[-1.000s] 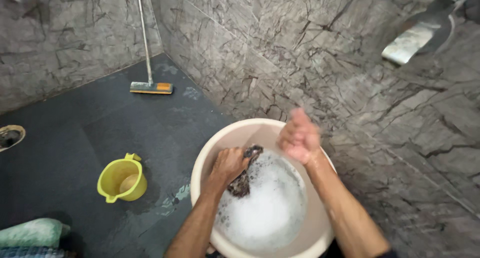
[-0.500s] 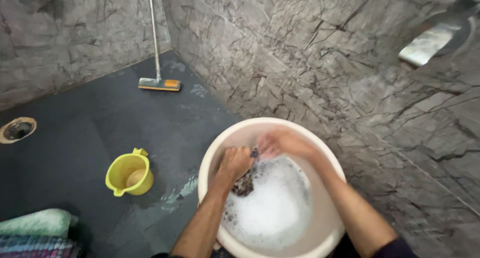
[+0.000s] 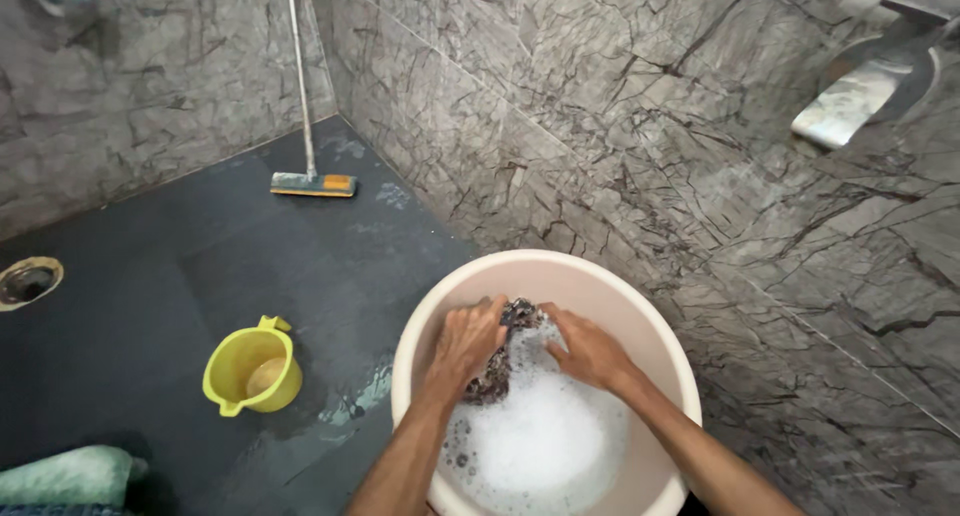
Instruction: The person washes several small rugs by hand in a basin filled with soapy water, scrubbing and rinsing them individually.
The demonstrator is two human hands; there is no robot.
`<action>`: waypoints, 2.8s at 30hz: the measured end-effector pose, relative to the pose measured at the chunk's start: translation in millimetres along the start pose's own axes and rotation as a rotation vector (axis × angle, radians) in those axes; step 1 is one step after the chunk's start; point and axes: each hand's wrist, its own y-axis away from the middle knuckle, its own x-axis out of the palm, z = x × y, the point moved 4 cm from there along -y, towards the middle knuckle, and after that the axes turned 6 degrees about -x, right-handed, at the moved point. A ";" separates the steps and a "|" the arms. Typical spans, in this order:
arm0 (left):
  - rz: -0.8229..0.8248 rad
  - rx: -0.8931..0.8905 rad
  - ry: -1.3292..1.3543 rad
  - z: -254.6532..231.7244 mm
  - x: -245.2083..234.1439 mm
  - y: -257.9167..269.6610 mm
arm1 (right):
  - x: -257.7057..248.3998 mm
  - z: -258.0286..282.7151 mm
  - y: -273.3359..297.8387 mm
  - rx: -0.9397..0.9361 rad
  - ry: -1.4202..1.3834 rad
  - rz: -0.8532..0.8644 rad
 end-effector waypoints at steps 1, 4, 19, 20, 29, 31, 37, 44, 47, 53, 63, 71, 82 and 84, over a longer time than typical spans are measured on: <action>-0.005 0.035 0.004 0.1 5.1 3.4 | -9.6 -3.4 15.5 -0.071 0.202 -0.169; 0.102 0.120 -0.005 -1.7 43.9 11.2 | -41.8 -20.3 37.1 0.073 0.592 -0.274; 0.787 0.229 -0.393 -38.9 220.1 29.2 | -72.8 -23.6 39.0 0.351 0.357 -0.007; 0.788 0.214 -0.386 -35.7 213.6 27.2 | -73.3 -24.1 40.3 0.346 0.341 -0.010; 0.594 0.220 -0.169 -62.4 46.4 -49.2 | -80.2 -19.4 50.9 0.306 0.275 -0.099; 0.493 0.217 -0.086 -68.1 -11.9 -69.8 | -79.8 -20.5 54.6 0.294 0.261 -0.114; -0.083 0.315 0.172 -74.3 -48.1 -58.8 | -78.8 -25.7 54.6 0.286 0.193 -0.144; 0.300 0.349 -0.120 -40.7 165.6 20.1 | -76.4 -29.7 50.2 0.262 0.191 -0.174; 0.594 0.279 -0.314 -33.3 221.2 38.9 | -75.9 -30.7 46.4 0.269 0.202 -0.146; 0.668 0.216 -0.336 -46.3 224.4 2.4 | -76.3 -26.9 45.9 0.282 0.284 -0.068; 0.209 0.215 0.064 -66.9 32.4 -71.7 | -80.3 -15.0 52.6 0.264 0.374 -0.092; -0.020 0.129 0.114 -82.0 -105.0 -55.9 | -77.5 -15.5 53.0 0.273 0.362 -0.085; 0.636 0.243 -0.643 -22.5 180.5 19.9 | -76.7 -19.9 51.3 0.293 0.352 -0.066; 0.768 0.153 -0.607 -20.1 203.7 27.6 | -75.0 -19.4 48.7 0.293 0.360 -0.052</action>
